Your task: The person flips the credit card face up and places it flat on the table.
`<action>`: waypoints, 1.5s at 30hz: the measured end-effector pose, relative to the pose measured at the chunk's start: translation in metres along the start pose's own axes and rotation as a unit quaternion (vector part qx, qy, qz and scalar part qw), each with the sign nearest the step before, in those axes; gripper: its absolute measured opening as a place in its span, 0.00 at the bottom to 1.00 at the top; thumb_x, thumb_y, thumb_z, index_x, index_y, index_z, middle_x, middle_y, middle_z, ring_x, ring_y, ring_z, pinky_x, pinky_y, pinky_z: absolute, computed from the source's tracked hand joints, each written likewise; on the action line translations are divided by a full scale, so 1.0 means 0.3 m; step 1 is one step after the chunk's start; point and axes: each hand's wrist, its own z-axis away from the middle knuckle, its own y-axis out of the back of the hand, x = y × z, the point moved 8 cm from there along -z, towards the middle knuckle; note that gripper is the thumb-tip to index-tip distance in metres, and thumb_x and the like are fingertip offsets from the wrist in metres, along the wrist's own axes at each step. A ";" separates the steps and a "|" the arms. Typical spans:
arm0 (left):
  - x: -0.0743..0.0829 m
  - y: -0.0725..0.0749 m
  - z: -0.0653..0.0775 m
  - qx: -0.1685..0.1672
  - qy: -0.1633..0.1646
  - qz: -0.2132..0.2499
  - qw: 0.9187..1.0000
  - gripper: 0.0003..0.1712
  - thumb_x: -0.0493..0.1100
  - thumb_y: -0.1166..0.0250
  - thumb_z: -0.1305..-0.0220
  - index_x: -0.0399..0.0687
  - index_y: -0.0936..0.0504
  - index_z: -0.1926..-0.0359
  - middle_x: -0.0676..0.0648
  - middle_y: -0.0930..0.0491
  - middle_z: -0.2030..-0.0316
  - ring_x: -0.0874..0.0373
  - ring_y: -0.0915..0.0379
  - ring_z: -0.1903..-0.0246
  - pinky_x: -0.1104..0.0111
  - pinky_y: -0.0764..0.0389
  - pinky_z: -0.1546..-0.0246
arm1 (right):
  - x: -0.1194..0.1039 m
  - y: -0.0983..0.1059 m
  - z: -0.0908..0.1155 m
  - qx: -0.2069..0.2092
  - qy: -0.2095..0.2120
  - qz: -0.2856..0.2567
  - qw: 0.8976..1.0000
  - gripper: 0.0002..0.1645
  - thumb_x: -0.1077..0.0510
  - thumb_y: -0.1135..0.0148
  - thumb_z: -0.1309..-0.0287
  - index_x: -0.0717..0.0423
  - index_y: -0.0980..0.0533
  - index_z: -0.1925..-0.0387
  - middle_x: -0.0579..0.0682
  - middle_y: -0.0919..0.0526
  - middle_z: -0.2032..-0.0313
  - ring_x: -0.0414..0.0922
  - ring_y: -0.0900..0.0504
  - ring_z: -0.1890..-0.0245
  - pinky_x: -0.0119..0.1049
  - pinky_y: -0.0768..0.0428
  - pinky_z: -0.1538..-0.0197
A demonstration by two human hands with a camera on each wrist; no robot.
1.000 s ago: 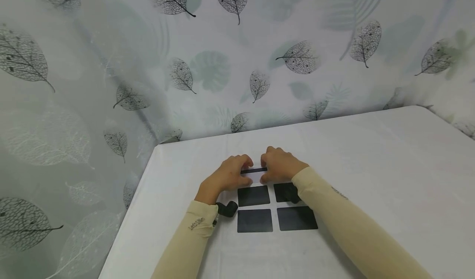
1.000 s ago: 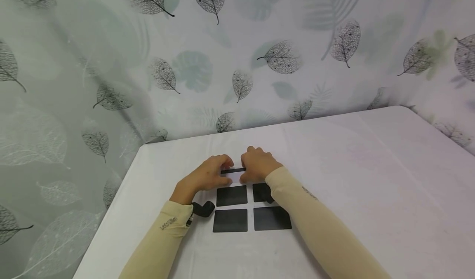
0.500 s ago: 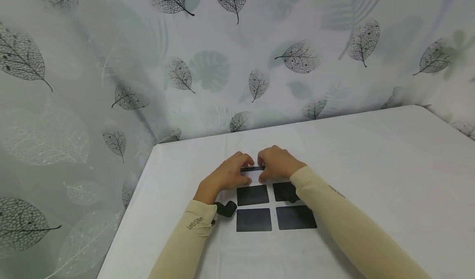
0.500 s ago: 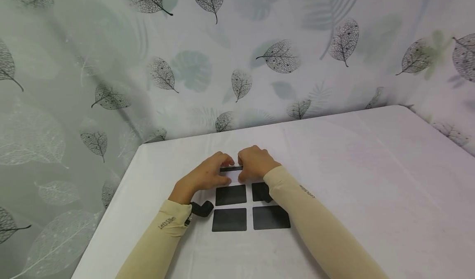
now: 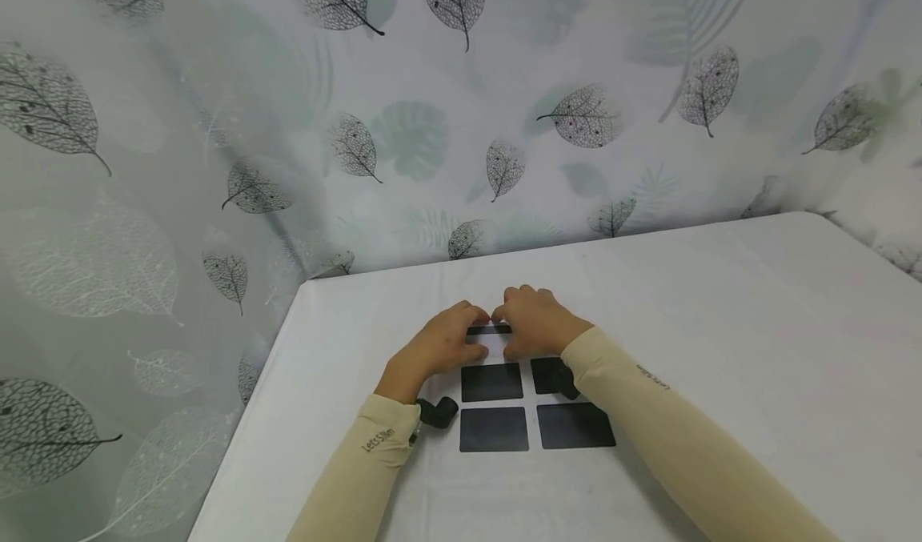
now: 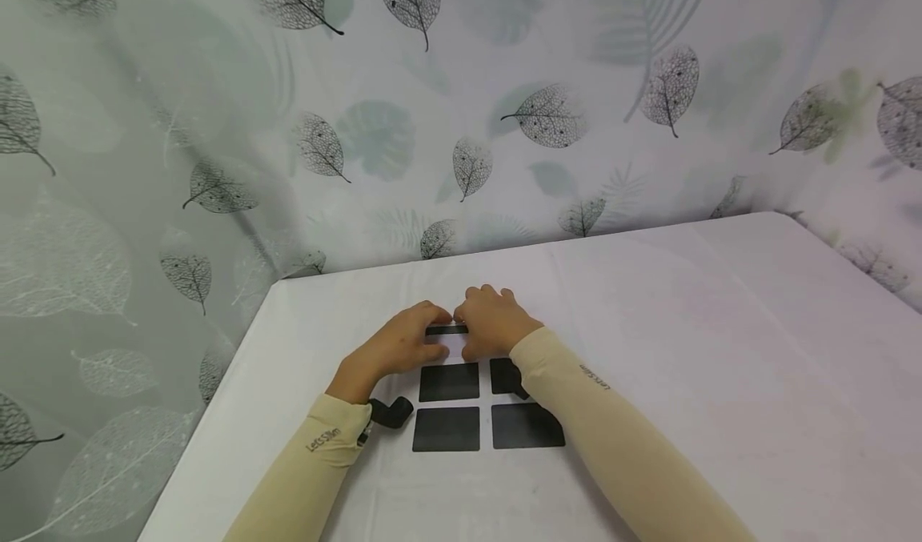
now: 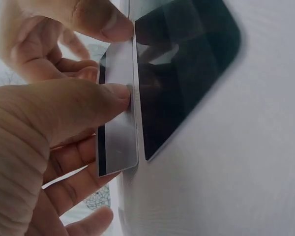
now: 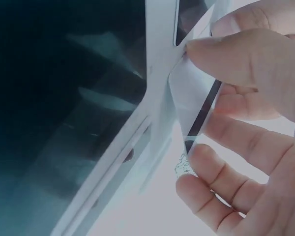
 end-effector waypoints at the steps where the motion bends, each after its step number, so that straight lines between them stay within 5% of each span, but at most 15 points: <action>1: 0.000 -0.001 0.000 0.000 -0.001 -0.002 1.000 0.28 0.44 0.26 0.35 0.44 0.21 0.36 0.46 0.21 0.43 0.52 0.23 0.41 0.57 0.24 0.36 | -0.005 0.002 0.000 0.004 0.003 0.004 1.000 0.31 0.48 0.19 0.54 0.51 0.14 0.46 0.53 0.20 0.56 0.52 0.22 0.55 0.56 0.22 0.50; 10: -0.001 0.006 0.014 0.014 0.001 -0.030 0.999 0.26 0.47 0.25 0.35 0.45 0.19 0.39 0.47 0.19 0.45 0.52 0.21 0.43 0.57 0.22 0.39 | -0.002 -0.007 0.014 -0.004 -0.022 -0.002 1.000 0.32 0.44 0.22 0.48 0.53 0.17 0.43 0.51 0.17 0.56 0.53 0.21 0.53 0.60 0.21 0.49; 18: 0.006 0.018 0.020 0.023 0.000 -0.046 0.999 0.23 0.47 0.28 0.31 0.44 0.18 0.39 0.46 0.18 0.44 0.51 0.20 0.43 0.56 0.22 0.39 | -0.009 -0.001 0.011 0.001 -0.016 -0.006 1.000 0.37 0.46 0.19 0.54 0.50 0.17 0.40 0.52 0.19 0.55 0.52 0.22 0.52 0.61 0.23 0.48; 26: -0.004 0.017 0.025 0.012 0.006 -0.045 0.999 0.35 0.56 0.26 0.36 0.45 0.21 0.34 0.46 0.19 0.41 0.52 0.22 0.43 0.56 0.23 0.39 | -0.016 0.012 0.012 0.023 -0.007 0.017 1.000 0.33 0.44 0.21 0.53 0.49 0.15 0.44 0.49 0.20 0.59 0.50 0.24 0.56 0.57 0.24 0.48; 45: -0.021 0.057 0.036 0.032 0.007 -0.044 0.998 0.34 0.52 0.25 0.38 0.48 0.22 0.34 0.49 0.21 0.43 0.53 0.24 0.44 0.54 0.26 0.37 | -0.007 0.050 0.026 0.053 -0.004 -0.005 0.999 0.34 0.43 0.23 0.50 0.52 0.16 0.42 0.52 0.18 0.52 0.51 0.23 0.55 0.56 0.21 0.48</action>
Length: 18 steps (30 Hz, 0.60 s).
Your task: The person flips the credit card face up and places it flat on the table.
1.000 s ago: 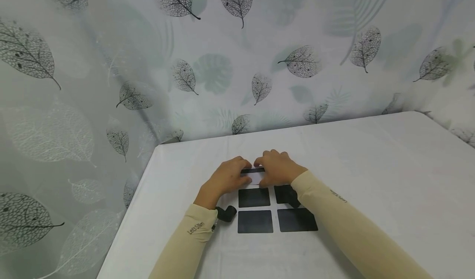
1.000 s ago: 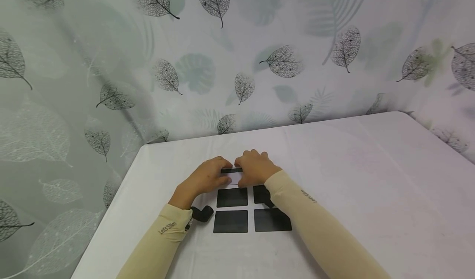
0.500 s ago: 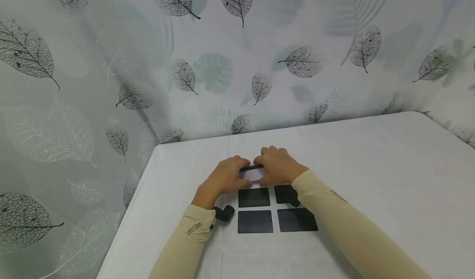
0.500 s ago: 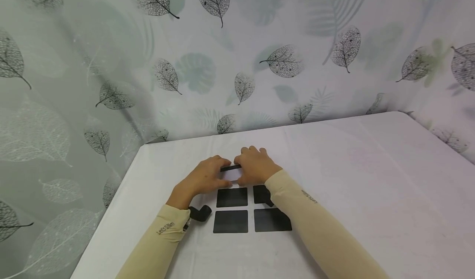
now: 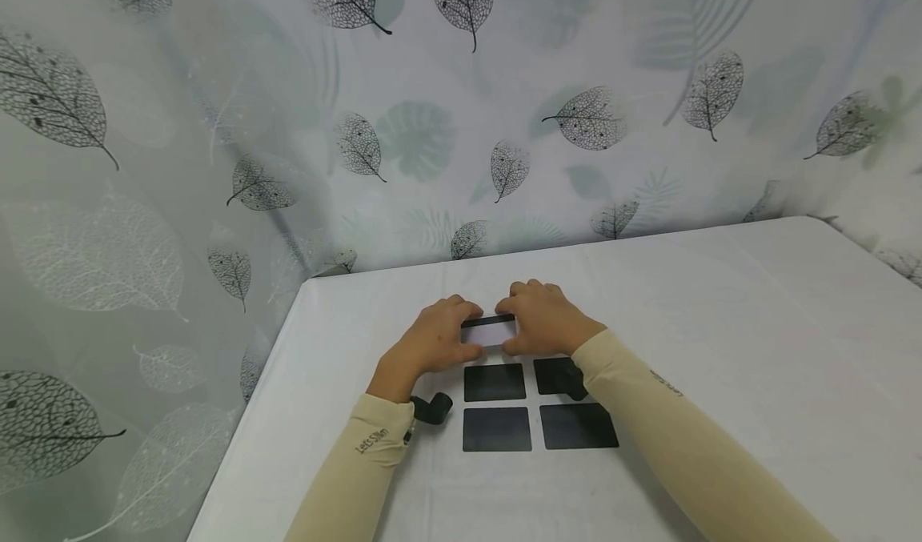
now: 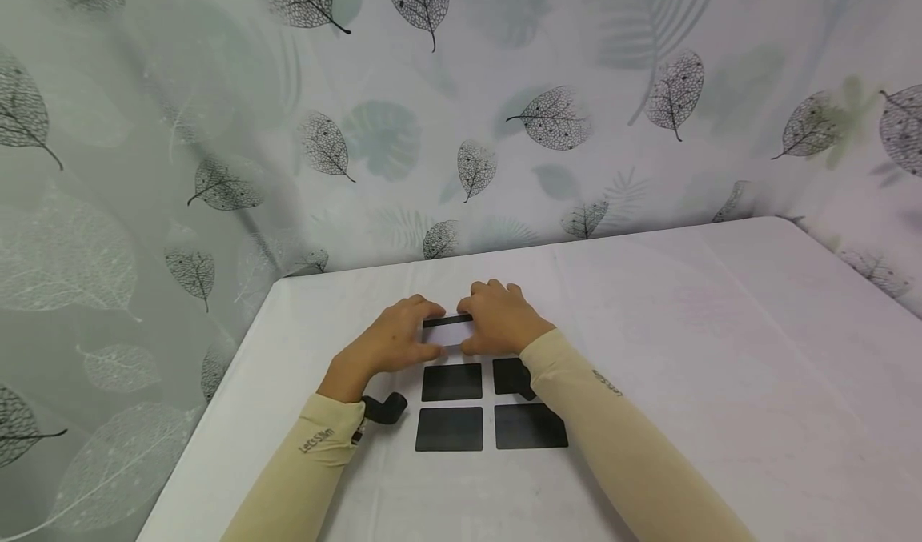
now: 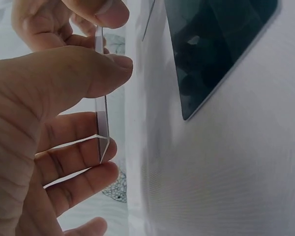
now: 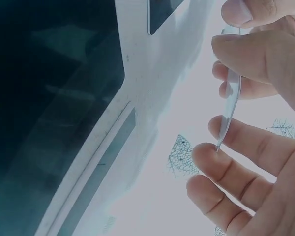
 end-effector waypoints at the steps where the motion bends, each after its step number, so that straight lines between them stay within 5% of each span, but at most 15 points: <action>1: -0.002 0.001 -0.001 -0.001 0.001 0.000 1.000 0.34 0.53 0.25 0.38 0.48 0.21 0.34 0.49 0.21 0.43 0.53 0.24 0.44 0.54 0.26 0.37 | -0.001 0.003 0.001 0.000 0.000 -0.002 1.000 0.34 0.43 0.24 0.50 0.52 0.16 0.42 0.52 0.18 0.52 0.51 0.23 0.55 0.56 0.21 0.48; 18: -0.006 0.031 0.006 0.009 -0.017 0.038 0.999 0.31 0.49 0.24 0.39 0.44 0.20 0.38 0.47 0.21 0.44 0.52 0.25 0.45 0.55 0.25 0.39 | 0.000 0.012 0.010 0.018 0.009 -0.021 1.000 0.33 0.45 0.24 0.50 0.54 0.15 0.43 0.52 0.16 0.52 0.51 0.22 0.58 0.52 0.20 0.53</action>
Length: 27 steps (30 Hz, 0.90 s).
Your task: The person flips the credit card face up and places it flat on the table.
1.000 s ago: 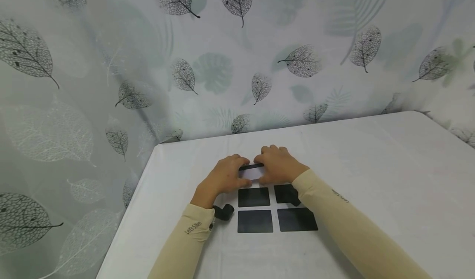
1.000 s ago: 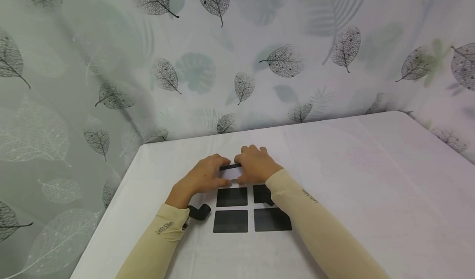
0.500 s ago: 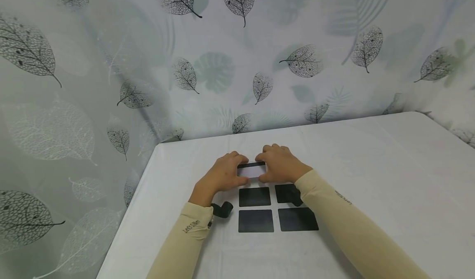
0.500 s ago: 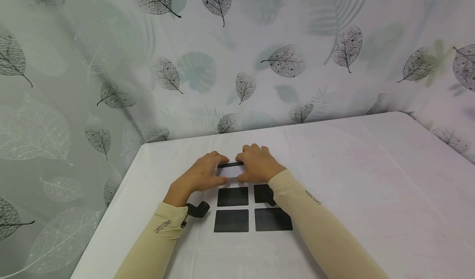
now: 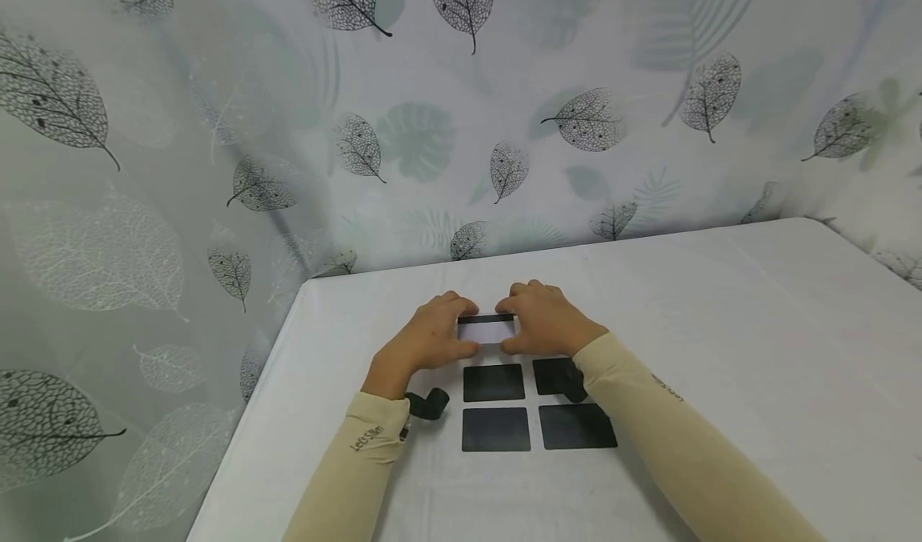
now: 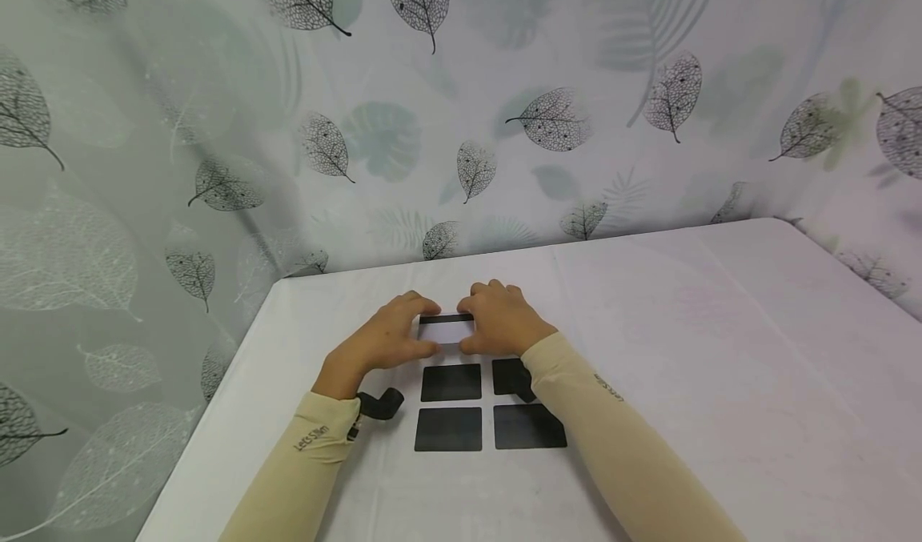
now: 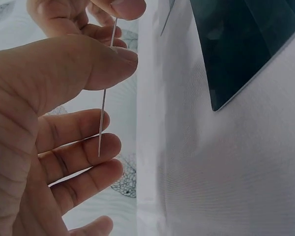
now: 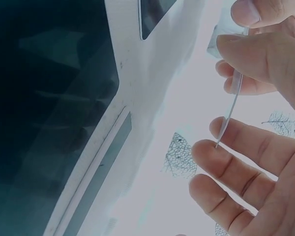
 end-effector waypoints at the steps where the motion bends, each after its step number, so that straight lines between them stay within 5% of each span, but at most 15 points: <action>1: -0.001 0.001 0.001 0.000 0.001 0.003 1.000 0.31 0.49 0.24 0.39 0.44 0.20 0.38 0.47 0.21 0.44 0.52 0.25 0.45 0.55 0.25 0.39 | -0.002 0.001 0.001 0.001 0.001 0.000 1.000 0.33 0.45 0.24 0.50 0.54 0.15 0.43 0.53 0.16 0.52 0.50 0.22 0.58 0.51 0.20 0.54; 27: -0.012 0.024 0.003 0.004 0.008 0.033 0.999 0.31 0.49 0.25 0.40 0.44 0.21 0.37 0.47 0.22 0.42 0.51 0.28 0.40 0.55 0.27 0.36 | 0.002 -0.004 0.004 0.010 -0.004 -0.039 0.999 0.33 0.46 0.24 0.49 0.56 0.16 0.42 0.54 0.15 0.50 0.52 0.21 0.55 0.52 0.20 0.51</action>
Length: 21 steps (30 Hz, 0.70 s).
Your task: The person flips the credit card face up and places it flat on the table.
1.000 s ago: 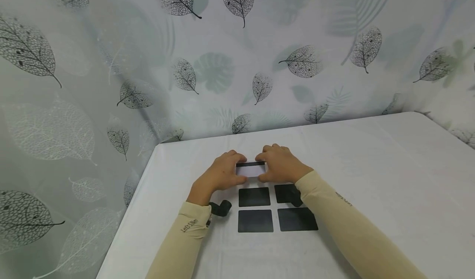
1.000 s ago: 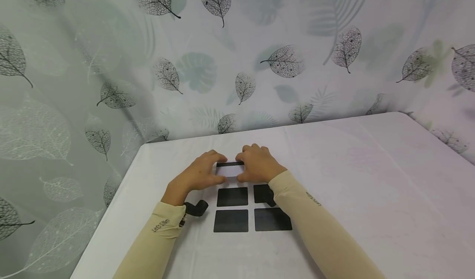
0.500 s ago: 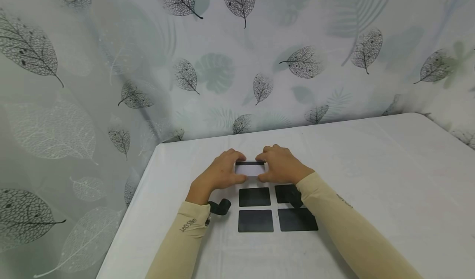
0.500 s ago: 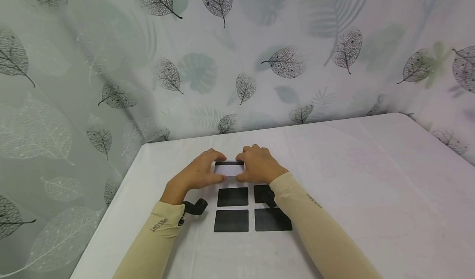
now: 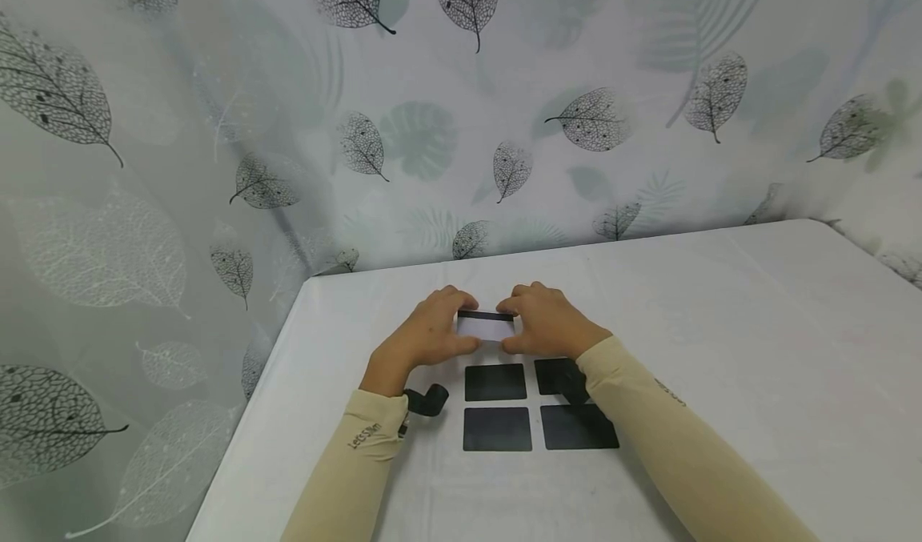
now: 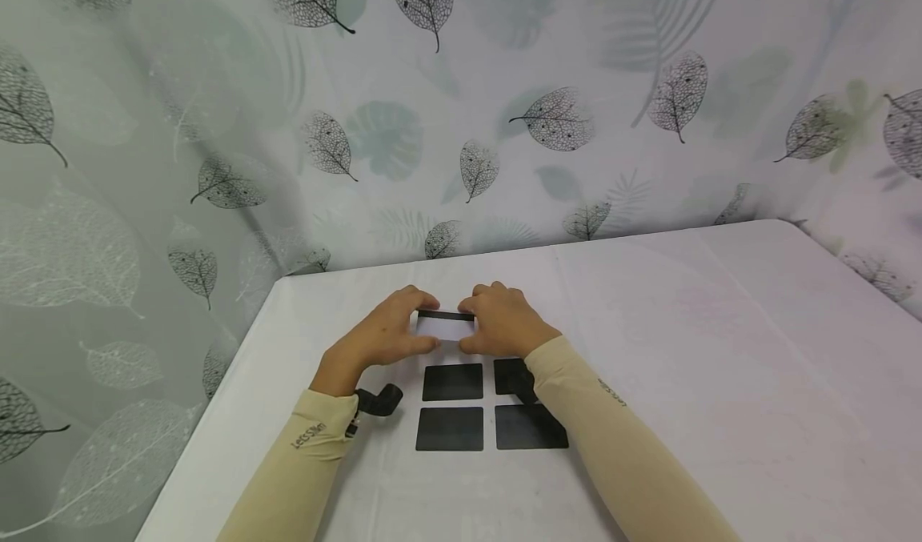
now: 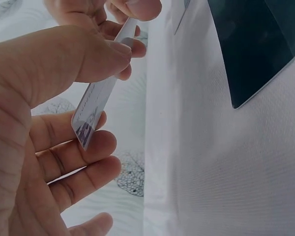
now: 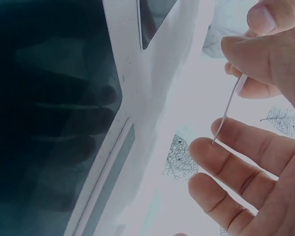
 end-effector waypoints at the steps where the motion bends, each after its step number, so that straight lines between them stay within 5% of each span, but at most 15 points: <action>1: 0.001 0.001 0.000 0.000 0.000 0.001 1.000 0.31 0.49 0.25 0.40 0.44 0.21 0.37 0.47 0.22 0.42 0.51 0.28 0.40 0.55 0.27 0.36 | 0.000 0.000 0.001 -0.001 -0.001 -0.001 1.000 0.33 0.46 0.24 0.49 0.56 0.16 0.42 0.54 0.15 0.50 0.52 0.21 0.55 0.52 0.20 0.51; 21: 0.012 0.024 0.001 0.024 -0.009 0.024 0.999 0.33 0.48 0.24 0.41 0.42 0.21 0.37 0.46 0.23 0.41 0.48 0.30 0.38 0.54 0.27 0.36 | 0.010 -0.001 0.005 -0.003 -0.006 -0.035 0.999 0.34 0.45 0.23 0.47 0.57 0.17 0.41 0.54 0.15 0.51 0.52 0.21 0.53 0.52 0.20 0.51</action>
